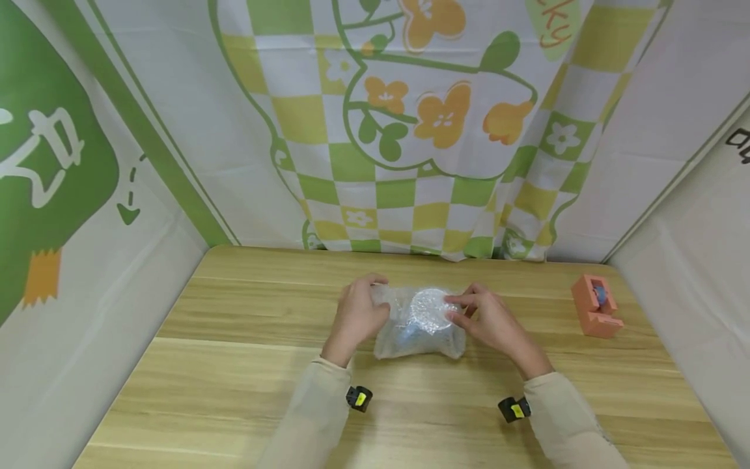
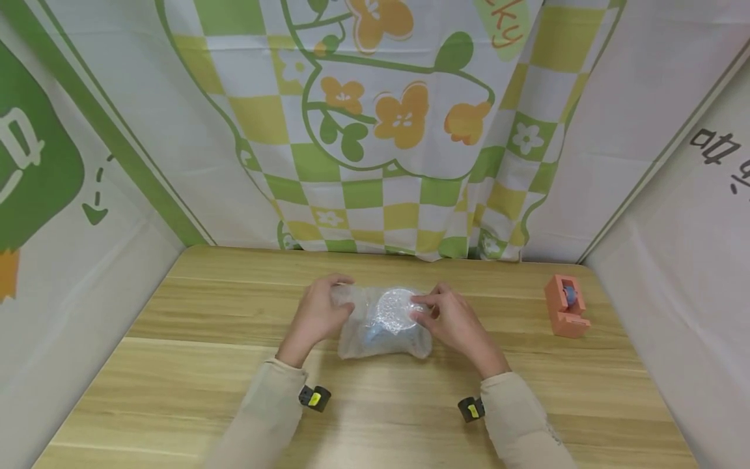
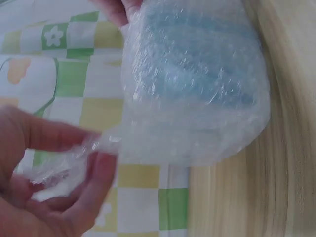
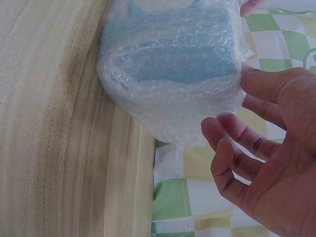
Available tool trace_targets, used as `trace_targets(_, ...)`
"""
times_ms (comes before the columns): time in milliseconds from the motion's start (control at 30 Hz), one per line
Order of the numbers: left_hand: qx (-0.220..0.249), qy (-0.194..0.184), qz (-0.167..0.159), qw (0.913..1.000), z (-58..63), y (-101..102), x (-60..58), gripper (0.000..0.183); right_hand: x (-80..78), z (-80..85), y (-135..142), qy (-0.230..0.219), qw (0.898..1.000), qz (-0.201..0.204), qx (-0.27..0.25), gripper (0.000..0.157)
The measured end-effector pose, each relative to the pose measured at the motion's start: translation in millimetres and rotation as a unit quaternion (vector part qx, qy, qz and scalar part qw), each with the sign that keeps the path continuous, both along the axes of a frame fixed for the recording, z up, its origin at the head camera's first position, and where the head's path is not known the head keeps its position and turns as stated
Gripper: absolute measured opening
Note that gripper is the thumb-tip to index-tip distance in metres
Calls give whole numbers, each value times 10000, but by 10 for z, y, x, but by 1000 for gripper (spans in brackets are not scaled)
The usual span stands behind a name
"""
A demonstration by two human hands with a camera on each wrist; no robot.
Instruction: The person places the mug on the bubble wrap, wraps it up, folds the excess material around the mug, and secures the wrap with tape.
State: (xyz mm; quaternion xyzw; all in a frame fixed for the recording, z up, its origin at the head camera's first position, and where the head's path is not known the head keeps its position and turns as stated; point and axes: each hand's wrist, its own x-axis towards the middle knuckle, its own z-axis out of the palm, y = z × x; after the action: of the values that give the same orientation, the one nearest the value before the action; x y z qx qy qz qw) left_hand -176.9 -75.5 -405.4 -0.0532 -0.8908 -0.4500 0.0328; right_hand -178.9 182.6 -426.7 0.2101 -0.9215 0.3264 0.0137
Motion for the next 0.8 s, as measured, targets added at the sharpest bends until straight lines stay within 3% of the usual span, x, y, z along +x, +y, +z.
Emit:
trace_targets(100, 165, 460, 582, 9971, -2, 96, -1, 50, 6, -14, -4, 23, 10000, -48, -9, 30)
trace_targets(200, 383, 819, 831, 9924, -16, 218, 9, 47, 11, -24, -19, 96, 9999, -93, -49, 29)
trace_targets(500, 382, 1572, 796, 9836, -94, 546, 103, 24, 5, -64, -40, 134, 9997, -150, -159, 27)
trace_targets(800, -295, 1868, 753, 9791, -221, 777, 230, 19, 3, -67, -54, 233, 9988, -294, -312, 25)
